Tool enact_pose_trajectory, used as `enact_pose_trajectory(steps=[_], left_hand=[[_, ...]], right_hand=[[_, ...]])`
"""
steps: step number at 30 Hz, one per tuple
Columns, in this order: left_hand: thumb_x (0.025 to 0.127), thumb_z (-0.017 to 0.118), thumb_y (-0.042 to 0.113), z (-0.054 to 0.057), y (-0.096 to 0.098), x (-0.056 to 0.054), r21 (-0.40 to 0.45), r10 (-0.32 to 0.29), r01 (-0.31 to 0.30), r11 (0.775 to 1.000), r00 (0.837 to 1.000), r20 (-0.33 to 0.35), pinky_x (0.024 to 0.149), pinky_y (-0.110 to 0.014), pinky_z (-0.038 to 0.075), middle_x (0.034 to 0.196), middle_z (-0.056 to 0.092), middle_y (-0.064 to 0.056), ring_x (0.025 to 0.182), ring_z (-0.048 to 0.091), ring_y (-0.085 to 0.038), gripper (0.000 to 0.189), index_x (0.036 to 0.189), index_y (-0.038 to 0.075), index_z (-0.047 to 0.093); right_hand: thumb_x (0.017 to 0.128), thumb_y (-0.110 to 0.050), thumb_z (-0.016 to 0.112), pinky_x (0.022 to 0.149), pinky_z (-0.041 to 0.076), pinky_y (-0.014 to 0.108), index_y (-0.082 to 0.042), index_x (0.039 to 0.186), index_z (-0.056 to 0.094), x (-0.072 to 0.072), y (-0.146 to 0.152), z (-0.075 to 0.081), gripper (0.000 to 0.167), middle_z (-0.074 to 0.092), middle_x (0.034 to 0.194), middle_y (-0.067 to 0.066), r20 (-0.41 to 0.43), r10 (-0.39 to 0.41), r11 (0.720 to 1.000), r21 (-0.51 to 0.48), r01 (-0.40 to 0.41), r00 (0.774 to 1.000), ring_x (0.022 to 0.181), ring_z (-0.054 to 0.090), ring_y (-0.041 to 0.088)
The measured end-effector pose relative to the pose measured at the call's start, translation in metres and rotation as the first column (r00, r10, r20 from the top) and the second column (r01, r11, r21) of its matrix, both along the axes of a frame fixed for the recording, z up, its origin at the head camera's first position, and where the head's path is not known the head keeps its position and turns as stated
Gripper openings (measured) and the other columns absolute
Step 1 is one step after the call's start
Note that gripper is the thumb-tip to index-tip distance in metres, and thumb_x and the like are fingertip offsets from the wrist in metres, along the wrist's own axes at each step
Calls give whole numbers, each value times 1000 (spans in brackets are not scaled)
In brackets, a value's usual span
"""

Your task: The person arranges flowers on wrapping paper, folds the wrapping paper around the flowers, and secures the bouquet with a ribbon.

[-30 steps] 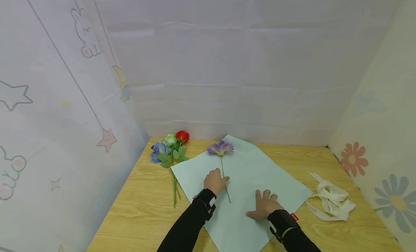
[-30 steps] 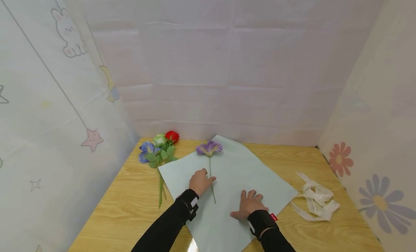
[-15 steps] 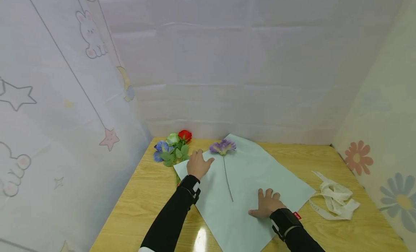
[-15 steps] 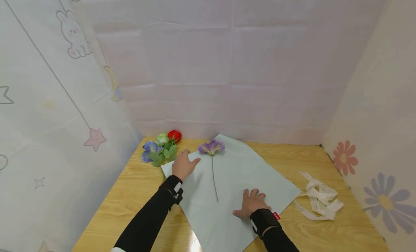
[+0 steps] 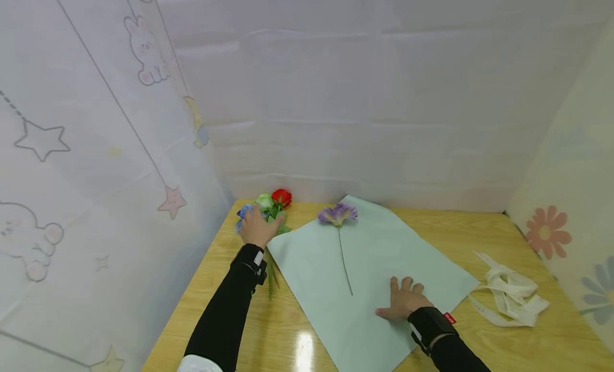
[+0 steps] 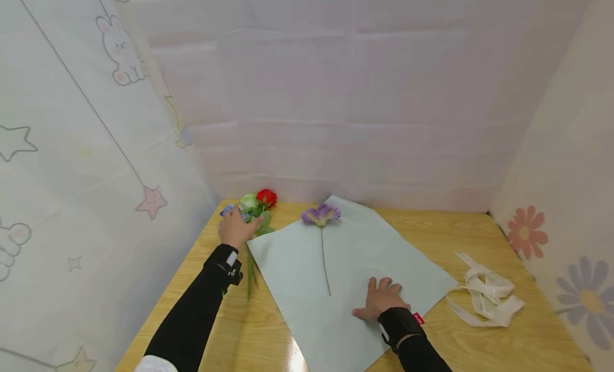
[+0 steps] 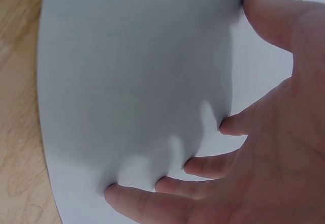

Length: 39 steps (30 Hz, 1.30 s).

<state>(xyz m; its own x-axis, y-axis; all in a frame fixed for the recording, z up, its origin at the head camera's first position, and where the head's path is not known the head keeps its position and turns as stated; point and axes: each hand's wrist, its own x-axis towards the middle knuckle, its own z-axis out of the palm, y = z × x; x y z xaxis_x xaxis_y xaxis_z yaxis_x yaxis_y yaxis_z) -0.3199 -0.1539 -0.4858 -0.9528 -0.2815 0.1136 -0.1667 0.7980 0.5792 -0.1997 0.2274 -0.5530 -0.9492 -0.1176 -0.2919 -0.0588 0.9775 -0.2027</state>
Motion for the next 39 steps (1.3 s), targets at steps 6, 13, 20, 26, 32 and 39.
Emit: enact_pose_trajectory(steps=[6, 13, 20, 26, 32, 39], left_hand=[[101, 57, 48, -45, -12, 6, 44, 59, -67, 997, 986, 154, 98, -67, 40, 144, 42, -36, 128, 43, -56, 75, 150, -6, 40], [97, 54, 29, -83, -18, 10, 28, 19, -27, 999, 966, 258, 88, -61, 45, 122, 56, -34, 110, 52, -54, 58, 139, -10, 50], [95, 50, 11, -89, -19, 11, 96, -29, 10, 995, 979, 202, 49, -38, 27, 59, 39, -6, 50, 35, -22, 18, 78, 6, 53], [105, 47, 20, -91, -24, 14, 110, 51, -76, 991, 976, 214, 53, -41, 34, 75, 56, -16, 57, 50, -29, 38, 127, -11, 54], [104, 48, 16, -81, -24, 19, 79, 87, -94, 992, 992, 88, 52, -42, 36, 77, 58, -19, 58, 53, -32, 27, 98, -4, 63], [106, 42, 13, -59, -15, 17, 132, 97, -101, 986, 995, 29, 54, -42, 34, 79, 57, -19, 59, 50, -31, 25, 110, -5, 59]], right_hand=[[79, -60, 79, 83, 50, 68, 15, 143, 41, 1, 2, 2, 106, 37, 132, 48, -8, 4, 1000, 3, -4, 1000, 115, 39, 68], [80, -58, 80, 83, 50, 68, 14, 143, 41, 2, 0, 6, 104, 38, 133, 48, 11, -5, 1000, 4, 5, 1000, 117, 39, 68], [81, -56, 80, 83, 50, 68, 15, 143, 40, 4, -4, 11, 102, 38, 133, 48, 12, 2, 1000, -1, -2, 1000, 117, 40, 68], [82, -57, 79, 84, 50, 67, 14, 144, 39, 5, -5, 10, 103, 36, 135, 48, 19, 6, 1000, 9, -6, 1000, 118, 39, 68], [82, -56, 79, 83, 50, 67, 14, 144, 39, 4, -4, 9, 102, 36, 135, 48, 12, 0, 1000, 9, 0, 1000, 117, 39, 67], [82, -56, 79, 83, 50, 67, 14, 143, 41, 6, -5, 14, 100, 36, 135, 48, 8, -9, 1000, 15, 9, 1000, 118, 39, 66]])
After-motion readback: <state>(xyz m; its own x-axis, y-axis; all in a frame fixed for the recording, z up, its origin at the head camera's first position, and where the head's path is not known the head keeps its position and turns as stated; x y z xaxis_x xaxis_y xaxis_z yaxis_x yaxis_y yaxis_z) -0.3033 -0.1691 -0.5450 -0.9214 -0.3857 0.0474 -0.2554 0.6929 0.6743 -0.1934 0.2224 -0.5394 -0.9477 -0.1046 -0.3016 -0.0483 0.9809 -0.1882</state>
